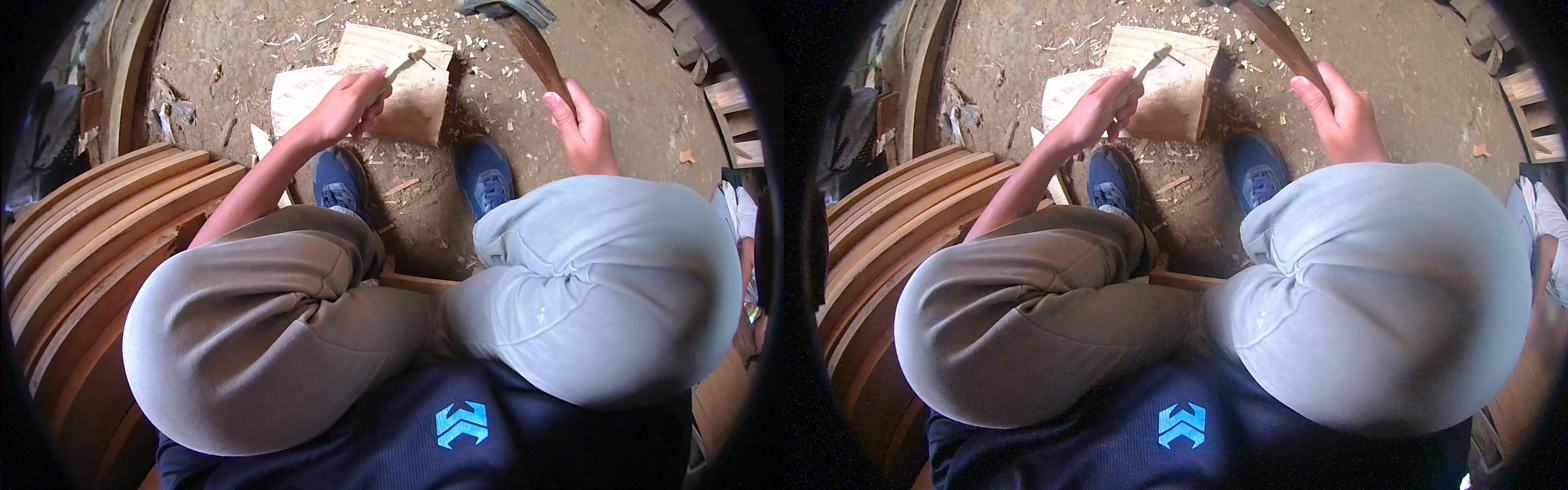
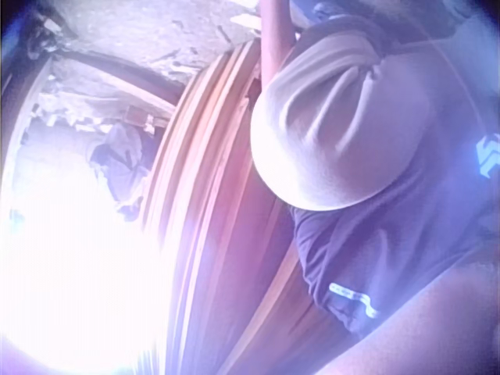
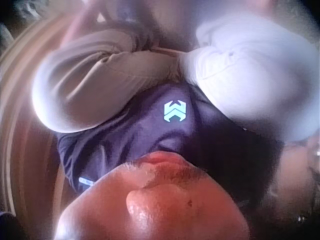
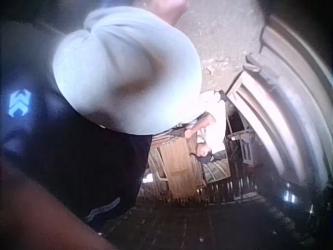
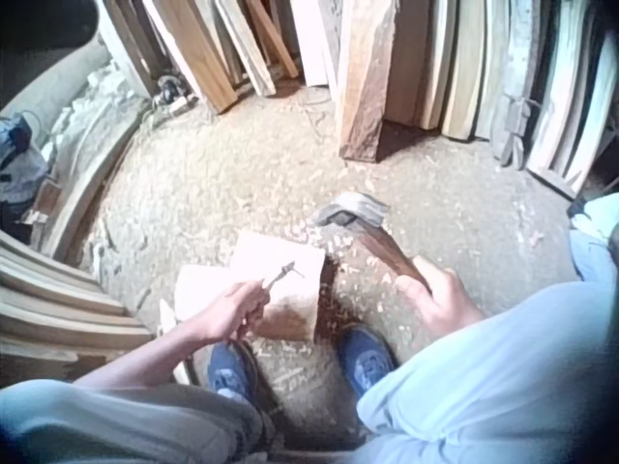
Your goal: The person uses a hammer to chip and shape a small piece of wood held in the left hand. They repeatedly tap the wood against a larger block on the floor, removing small splinters and refining the edges.
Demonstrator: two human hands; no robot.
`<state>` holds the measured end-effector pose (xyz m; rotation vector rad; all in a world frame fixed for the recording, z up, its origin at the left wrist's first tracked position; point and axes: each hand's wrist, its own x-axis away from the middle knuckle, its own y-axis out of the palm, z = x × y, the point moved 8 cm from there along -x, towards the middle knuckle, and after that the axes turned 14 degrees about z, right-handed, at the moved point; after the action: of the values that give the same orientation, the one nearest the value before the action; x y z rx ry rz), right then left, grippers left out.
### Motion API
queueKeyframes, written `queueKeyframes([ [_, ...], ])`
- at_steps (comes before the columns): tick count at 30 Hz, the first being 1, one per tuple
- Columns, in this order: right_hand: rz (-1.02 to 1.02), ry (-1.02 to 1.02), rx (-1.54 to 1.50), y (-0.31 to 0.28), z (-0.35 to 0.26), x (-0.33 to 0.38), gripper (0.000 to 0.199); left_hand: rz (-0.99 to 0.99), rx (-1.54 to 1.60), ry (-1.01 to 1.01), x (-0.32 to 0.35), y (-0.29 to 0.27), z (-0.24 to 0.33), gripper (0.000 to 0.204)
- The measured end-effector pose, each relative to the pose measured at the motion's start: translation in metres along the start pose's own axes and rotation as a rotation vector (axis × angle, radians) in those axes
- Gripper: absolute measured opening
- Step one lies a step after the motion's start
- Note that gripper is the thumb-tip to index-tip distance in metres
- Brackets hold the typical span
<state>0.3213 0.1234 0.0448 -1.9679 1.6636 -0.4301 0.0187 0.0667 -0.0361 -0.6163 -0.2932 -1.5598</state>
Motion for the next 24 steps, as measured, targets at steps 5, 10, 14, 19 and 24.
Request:
queueKeyframes([
  [5, 0.005, 0.131, -0.129, 0.008, 0.019, -0.004, 0.033, -0.039, 0.166, -0.005, 0.011, -0.015, 0.013, 0.056],
  [10, -0.106, 0.415, -0.335, 0.024, 0.042, 0.0, 0.038, -0.041, 0.19, -0.001, 0.02, -0.019, 0.022, 0.047],
  [14, -0.118, 0.364, -0.255, 0.031, 0.045, 0.001, 0.041, -0.06, 0.26, -0.021, 0.026, -0.019, 0.023, 0.045],
  [19, -0.234, 0.256, -0.128, 0.04, 0.044, 0.004, 0.036, -0.033, 0.209, 0.017, 0.025, -0.019, 0.014, 0.049],
  [24, -0.239, 0.124, -0.073, 0.041, 0.033, 0.006, 0.033, -0.083, 0.124, -0.085, 0.026, -0.017, 0.002, 0.049],
])
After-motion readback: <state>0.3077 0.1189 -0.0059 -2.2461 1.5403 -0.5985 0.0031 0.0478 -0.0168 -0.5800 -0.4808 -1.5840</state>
